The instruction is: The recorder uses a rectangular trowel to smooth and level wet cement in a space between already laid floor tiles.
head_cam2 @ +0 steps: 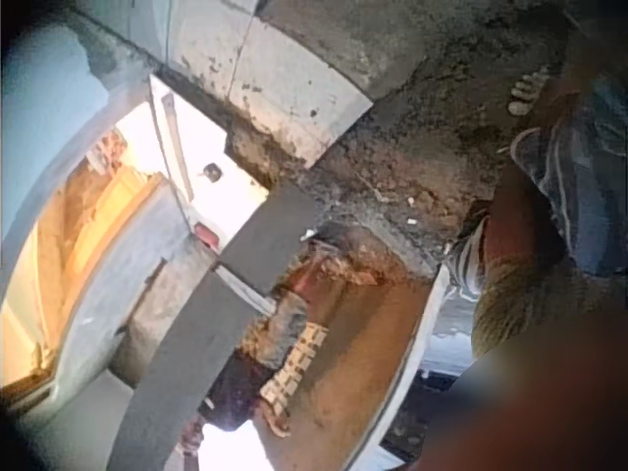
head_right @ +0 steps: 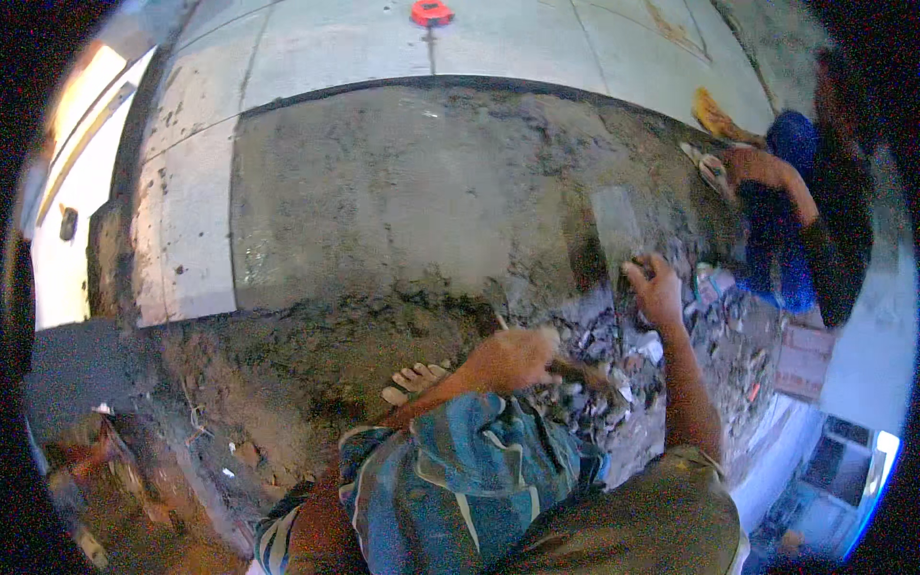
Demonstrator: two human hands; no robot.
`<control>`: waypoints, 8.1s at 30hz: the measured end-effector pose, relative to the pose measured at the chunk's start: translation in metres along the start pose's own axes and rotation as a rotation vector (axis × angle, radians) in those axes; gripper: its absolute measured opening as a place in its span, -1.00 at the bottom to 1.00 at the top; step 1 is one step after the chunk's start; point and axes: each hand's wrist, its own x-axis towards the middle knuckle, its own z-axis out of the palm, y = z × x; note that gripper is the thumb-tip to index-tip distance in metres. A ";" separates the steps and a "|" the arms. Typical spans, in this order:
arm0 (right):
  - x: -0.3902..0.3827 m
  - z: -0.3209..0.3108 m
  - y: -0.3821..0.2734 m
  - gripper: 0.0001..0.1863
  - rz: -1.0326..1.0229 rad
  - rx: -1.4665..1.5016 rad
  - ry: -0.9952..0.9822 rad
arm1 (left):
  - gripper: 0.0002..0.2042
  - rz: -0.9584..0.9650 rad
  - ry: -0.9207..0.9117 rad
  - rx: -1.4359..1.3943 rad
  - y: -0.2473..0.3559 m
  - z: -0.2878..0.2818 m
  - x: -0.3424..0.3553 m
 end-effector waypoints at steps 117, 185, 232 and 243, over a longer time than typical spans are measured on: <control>0.114 0.130 -0.172 -0.60 0.072 0.203 -0.299 | -0.36 -1.674 -0.365 0.070 0.144 -0.388 -0.073; -0.091 0.245 -0.299 -0.73 -0.859 -0.385 -0.691 | -0.30 -1.166 -0.448 0.222 0.203 -0.406 -0.055; -0.007 0.143 -0.175 -0.56 -0.628 0.076 -0.259 | -0.27 -1.428 -0.510 0.019 0.146 -0.397 -0.041; 0.086 0.205 -0.310 -0.61 -0.792 -0.383 -0.302 | -0.31 -1.492 -0.287 -0.126 0.122 -0.380 -0.076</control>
